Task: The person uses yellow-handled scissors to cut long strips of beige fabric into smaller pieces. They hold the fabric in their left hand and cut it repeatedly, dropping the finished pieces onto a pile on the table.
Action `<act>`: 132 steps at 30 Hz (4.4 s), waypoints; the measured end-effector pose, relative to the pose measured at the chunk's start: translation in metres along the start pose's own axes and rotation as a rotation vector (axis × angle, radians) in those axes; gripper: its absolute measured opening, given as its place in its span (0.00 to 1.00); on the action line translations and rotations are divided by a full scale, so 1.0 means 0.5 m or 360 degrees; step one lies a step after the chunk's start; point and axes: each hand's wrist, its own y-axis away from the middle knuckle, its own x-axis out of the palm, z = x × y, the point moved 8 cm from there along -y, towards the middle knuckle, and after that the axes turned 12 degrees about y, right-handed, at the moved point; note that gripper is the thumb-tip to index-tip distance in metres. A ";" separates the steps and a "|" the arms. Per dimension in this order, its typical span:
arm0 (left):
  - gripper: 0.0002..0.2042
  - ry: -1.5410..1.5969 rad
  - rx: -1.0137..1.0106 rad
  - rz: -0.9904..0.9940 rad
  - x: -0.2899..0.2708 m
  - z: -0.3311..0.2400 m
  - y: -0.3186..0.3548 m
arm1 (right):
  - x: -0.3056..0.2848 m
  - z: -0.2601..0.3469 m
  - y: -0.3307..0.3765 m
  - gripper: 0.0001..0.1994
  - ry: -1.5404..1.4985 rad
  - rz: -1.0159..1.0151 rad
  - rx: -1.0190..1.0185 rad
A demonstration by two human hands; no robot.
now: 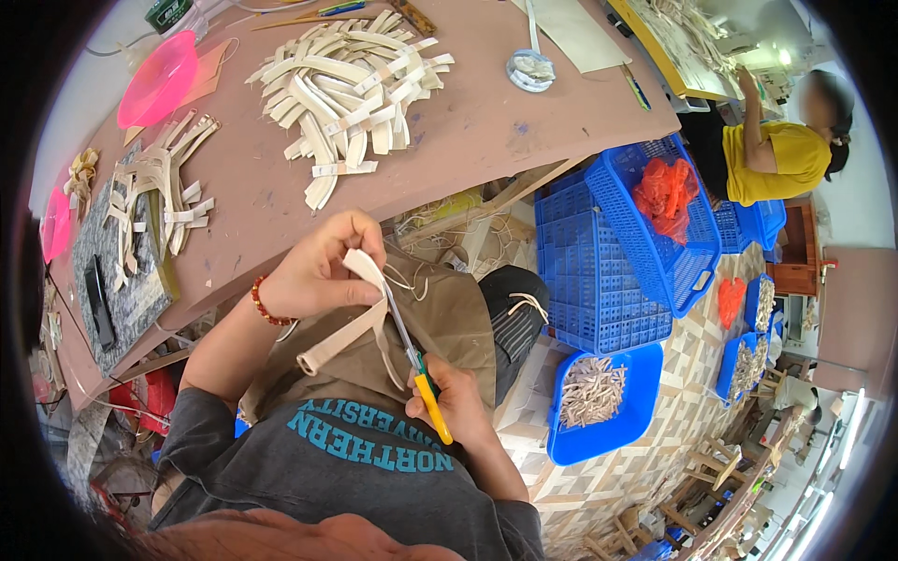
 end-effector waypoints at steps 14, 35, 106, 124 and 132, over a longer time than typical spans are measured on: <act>0.19 0.0285 -0.0054 -0.0162 0.002 0.049 0.005 | 0.052 -0.012 0.000 0.22 -0.0978 0.0277 0.0256; 0.19 0.0317 -0.0222 -0.0135 0.018 0.052 0.011 | 0.041 -0.021 0.006 0.29 -0.0779 0.0251 0.0096; 0.09 -0.0157 0.0544 0.0131 0.010 0.003 0.043 | -0.089 0.080 0.012 0.29 0.1180 -0.0563 -0.0288; 0.11 -0.0336 0.0640 0.0192 0.017 -0.006 0.042 | -0.129 0.165 0.031 0.28 0.1667 -0.0930 -0.0646; 0.10 -0.0302 0.0618 0.0223 0.020 -0.009 0.040 | -0.130 0.158 0.033 0.27 0.1721 -0.0937 -0.0645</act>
